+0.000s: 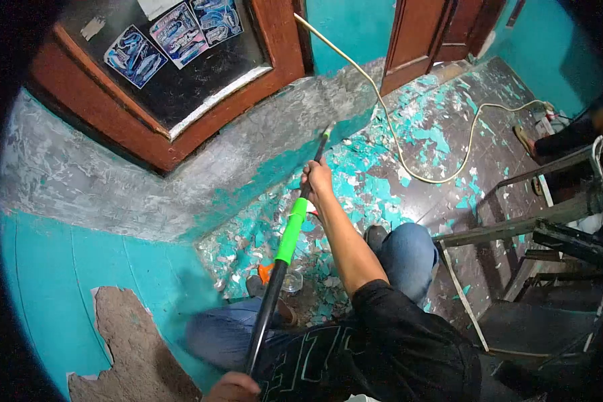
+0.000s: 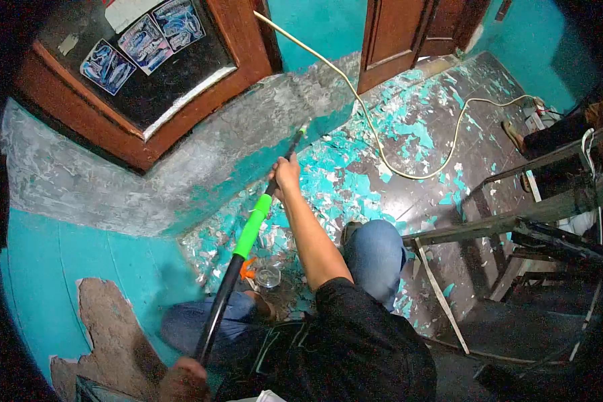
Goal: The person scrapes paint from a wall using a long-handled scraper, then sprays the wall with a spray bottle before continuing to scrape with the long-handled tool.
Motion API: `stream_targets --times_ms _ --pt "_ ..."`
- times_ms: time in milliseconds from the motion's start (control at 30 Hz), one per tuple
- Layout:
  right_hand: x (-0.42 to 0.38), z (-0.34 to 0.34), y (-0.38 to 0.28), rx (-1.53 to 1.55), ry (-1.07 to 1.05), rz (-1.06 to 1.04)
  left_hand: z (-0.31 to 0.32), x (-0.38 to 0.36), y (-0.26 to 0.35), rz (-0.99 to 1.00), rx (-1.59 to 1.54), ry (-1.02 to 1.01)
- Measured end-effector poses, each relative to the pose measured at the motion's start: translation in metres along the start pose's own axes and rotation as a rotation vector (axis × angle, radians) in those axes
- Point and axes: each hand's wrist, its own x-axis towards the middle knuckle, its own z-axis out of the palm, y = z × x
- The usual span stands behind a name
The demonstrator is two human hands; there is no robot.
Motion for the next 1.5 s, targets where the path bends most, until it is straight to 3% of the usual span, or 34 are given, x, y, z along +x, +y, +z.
stream_targets --times_ms 233,433,500,533,600,633,733,933,1000,1100,1200,1233,1267,1333,1367,1400,1467,1500 --pt "0.021 0.002 0.0 -0.016 0.023 -0.025 0.002 -0.005 -0.007 -0.088 -0.026 0.039" --pt "0.079 -0.05 0.0 -0.094 0.06 -0.015 0.007 0.004 -0.026 -0.136 -0.015 0.089" --pt "0.084 -0.059 -0.014 -0.074 0.126 -0.015 0.005 0.027 -0.055 -0.202 -0.151 -0.238" --pt "0.1 -0.07 -0.014 -0.088 0.087 -0.057 0.01 0.034 -0.068 -0.186 -0.137 -0.244" --pt "0.094 -0.075 -0.022 -0.217 0.067 -0.127 0.026 0.038 -0.077 -0.261 -0.098 -0.062" --pt "0.093 -0.069 -0.017 -0.16 0.174 -0.116 0.028 0.044 -0.076 -0.256 -0.102 -0.017" --pt "0.067 -0.052 -0.008 0.003 0.136 -0.026 0.004 0.049 -0.046 -0.174 -0.074 -0.19" --pt "-0.033 -0.006 -0.002 0.346 -0.022 0.051 -0.027 0.008 0.015 -0.026 -0.077 -0.159" --pt "-0.048 0.0 -0.003 0.343 -0.05 0.061 -0.025 -0.002 0.022 -0.018 -0.094 -0.139" --pt "-0.025 -0.003 -0.001 0.241 -0.011 0.052 -0.018 -0.015 0.024 -0.03 0.125 -0.129" --pt "-0.011 -0.011 0.003 0.219 -0.009 0.027 -0.03 -0.028 0.002 -0.158 -0.099 -0.264" --pt "-0.004 -0.018 0.002 0.215 -0.022 0.035 -0.011 -0.041 -0.014 0.031 0.176 -0.061" --pt "-0.003 -0.02 0.0 0.216 -0.02 0.033 -0.012 -0.041 -0.011 0.032 0.175 -0.063" --pt "0.001 -0.024 -0.003 0.274 0.007 0.068 -0.021 -0.039 -0.003 -0.345 -0.059 -0.31" --pt "-0.008 -0.021 -0.007 0.245 -0.009 0.078 -0.036 -0.051 -0.006 -0.194 -0.072 -0.547" --pt "-0.013 -0.016 -0.01 0.242 -0.004 0.073 -0.024 -0.041 -0.005 -0.191 -0.08 -0.548" --pt "-0.023 -0.013 -0.007 0.22 -0.025 0.061 0.007 -0.02 0.01 0.027 -0.059 -0.034" --pt "-0.015 -0.015 -0.006 0.203 0.006 0.071 0.01 0.003 0.008 0.035 -0.099 -0.091"
